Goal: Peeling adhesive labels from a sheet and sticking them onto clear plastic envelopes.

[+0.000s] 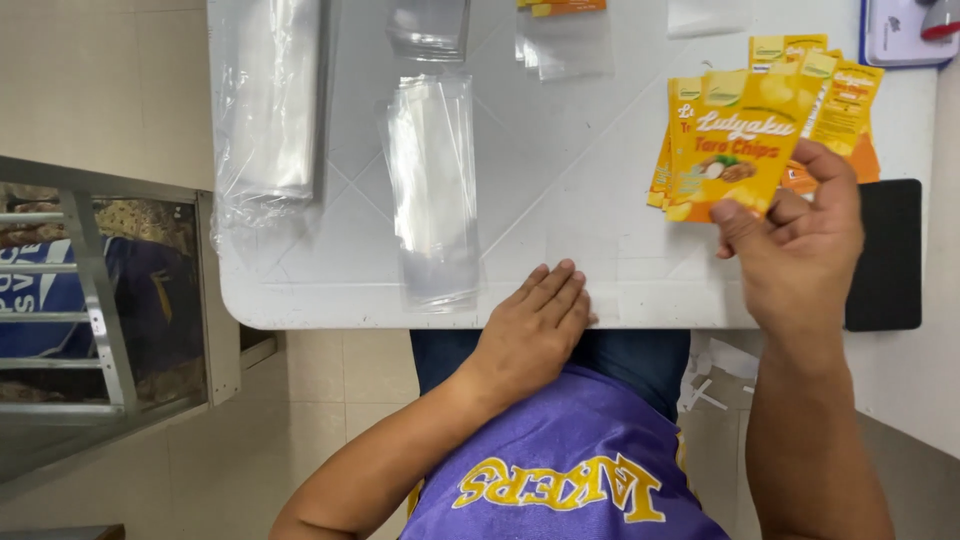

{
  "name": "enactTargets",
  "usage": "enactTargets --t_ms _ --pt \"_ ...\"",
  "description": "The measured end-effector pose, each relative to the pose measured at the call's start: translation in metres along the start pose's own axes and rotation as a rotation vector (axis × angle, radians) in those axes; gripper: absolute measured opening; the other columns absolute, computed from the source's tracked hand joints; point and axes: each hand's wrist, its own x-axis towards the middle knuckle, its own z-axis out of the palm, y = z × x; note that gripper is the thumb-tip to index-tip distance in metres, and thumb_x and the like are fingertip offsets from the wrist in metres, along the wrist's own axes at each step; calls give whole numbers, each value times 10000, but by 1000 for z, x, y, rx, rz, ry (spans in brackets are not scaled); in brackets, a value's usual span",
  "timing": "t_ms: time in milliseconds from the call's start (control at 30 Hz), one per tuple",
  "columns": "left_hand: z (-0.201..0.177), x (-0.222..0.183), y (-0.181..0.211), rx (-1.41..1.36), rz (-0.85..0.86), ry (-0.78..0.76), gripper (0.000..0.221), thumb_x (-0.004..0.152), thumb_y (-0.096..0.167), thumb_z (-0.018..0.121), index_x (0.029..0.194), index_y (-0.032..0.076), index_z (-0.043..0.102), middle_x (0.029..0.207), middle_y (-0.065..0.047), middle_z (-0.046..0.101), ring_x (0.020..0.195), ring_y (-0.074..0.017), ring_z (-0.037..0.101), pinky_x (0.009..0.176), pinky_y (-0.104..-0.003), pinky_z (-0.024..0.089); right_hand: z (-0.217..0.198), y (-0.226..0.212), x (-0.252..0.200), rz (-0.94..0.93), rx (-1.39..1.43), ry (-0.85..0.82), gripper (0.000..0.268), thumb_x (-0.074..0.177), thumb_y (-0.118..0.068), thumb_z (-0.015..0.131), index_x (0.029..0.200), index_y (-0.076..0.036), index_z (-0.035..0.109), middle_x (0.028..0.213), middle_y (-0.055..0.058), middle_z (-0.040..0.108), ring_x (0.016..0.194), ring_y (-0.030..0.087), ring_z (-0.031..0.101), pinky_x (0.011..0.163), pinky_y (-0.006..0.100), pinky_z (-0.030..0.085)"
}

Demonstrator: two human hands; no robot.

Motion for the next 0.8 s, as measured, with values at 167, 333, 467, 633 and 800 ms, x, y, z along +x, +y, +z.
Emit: enactTargets --t_ms 167,333,467,633,800 --pt "-9 4 1 40 -14 -3 381 1055 300 627 1105 -60 742 1229 -235 728 1248 -380 657 1089 -499 526 13 -11 -14 82 -27 -44 636 954 34 738 1472 -53 381 1088 254 685 685 161 583 615 255 536" --pt "-15 8 1 64 -46 4 352 1059 292 623 1069 -34 757 1214 -204 739 1234 -358 666 1056 -471 540 30 -7 -26 181 22 -81 676 906 9 738 1473 -81 381 1109 203 722 762 142 643 584 238 539" --pt "-44 38 -9 -382 -403 183 474 885 365 808 1157 1 674 1212 -219 716 1060 -408 721 925 -479 590 42 10 -35 186 129 -139 741 880 7 773 1506 -50 380 892 163 688 630 125 614 548 219 533" --pt "-45 62 -26 -816 -860 335 315 830 252 867 898 85 608 818 -62 736 643 -162 664 637 -309 610 55 11 -47 181 185 -237 807 830 7 818 1509 -44 386 797 106 685 586 82 628 550 177 563" --pt "-53 67 -27 -856 -757 182 78 862 53 779 937 72 766 914 -129 764 799 -280 781 726 -367 652 57 7 -33 106 113 -270 559 917 -54 782 1423 -2 550 1058 130 712 916 141 693 822 256 583"
